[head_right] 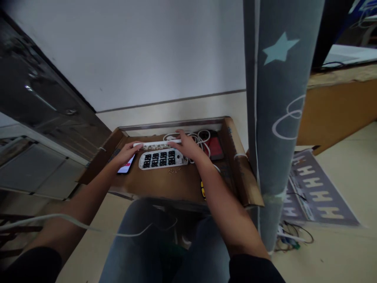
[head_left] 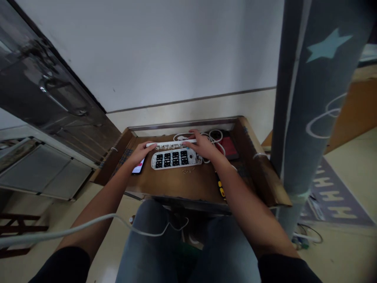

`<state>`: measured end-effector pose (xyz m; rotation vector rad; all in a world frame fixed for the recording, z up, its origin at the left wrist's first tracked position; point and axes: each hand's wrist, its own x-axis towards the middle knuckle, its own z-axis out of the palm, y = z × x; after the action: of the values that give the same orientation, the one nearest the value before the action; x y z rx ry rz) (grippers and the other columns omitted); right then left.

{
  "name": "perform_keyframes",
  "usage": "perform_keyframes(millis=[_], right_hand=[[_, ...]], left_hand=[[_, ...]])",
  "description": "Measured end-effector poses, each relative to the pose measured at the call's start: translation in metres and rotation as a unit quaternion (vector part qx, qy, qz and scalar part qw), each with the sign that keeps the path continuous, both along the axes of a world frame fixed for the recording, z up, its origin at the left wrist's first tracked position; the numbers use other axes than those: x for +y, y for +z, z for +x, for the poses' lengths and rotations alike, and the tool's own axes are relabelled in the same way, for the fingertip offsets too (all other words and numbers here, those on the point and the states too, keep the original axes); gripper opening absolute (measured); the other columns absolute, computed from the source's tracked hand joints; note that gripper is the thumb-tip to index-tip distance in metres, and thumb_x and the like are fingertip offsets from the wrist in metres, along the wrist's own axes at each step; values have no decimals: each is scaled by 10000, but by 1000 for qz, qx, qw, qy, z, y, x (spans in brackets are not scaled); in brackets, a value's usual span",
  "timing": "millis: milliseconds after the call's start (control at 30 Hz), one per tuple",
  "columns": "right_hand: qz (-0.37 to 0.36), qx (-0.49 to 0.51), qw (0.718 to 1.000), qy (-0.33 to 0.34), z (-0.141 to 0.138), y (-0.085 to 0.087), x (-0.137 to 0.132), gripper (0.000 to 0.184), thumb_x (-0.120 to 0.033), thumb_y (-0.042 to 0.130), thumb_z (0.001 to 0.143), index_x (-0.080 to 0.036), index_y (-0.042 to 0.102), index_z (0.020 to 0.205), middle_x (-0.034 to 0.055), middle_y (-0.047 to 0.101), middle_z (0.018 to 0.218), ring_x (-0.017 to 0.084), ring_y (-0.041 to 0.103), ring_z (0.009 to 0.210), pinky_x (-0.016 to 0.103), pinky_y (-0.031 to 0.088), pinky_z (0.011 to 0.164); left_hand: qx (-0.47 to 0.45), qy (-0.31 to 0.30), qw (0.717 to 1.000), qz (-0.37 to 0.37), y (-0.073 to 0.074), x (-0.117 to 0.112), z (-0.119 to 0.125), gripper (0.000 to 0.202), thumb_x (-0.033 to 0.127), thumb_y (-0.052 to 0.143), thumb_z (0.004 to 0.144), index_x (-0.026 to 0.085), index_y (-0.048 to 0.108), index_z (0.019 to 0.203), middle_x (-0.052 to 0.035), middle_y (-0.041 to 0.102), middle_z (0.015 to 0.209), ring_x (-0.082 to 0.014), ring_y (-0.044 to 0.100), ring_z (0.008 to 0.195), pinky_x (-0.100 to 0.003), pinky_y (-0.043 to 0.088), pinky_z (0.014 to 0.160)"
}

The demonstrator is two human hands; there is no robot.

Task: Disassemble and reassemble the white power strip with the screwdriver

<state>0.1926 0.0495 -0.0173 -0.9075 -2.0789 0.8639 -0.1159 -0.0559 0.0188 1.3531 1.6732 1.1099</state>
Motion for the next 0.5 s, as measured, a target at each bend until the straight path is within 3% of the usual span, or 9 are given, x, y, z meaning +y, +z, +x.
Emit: perform_keyframes(millis=[233, 500], right_hand=[[0, 2, 999, -33, 0, -1, 9, 561, -545, 637, 987, -140, 569, 1370, 150, 688, 1270, 209, 674, 1115, 359, 515, 1039], [9, -10, 999, -47, -2, -5, 14, 521, -602, 576, 1020, -117, 660, 1194, 76, 690, 1058, 137, 646, 968, 356, 544, 995]], left_hand=[[-48, 5, 998, -40, -6, 15, 4, 809, 834, 836, 624, 130, 801, 1023, -118, 813, 1016, -240, 740, 937, -373, 579, 914], [-63, -2, 997, -42, -8, 13, 13, 753, 831, 803, 685, 142, 792, 990, -115, 816, 962, -240, 756, 878, -360, 577, 904]])
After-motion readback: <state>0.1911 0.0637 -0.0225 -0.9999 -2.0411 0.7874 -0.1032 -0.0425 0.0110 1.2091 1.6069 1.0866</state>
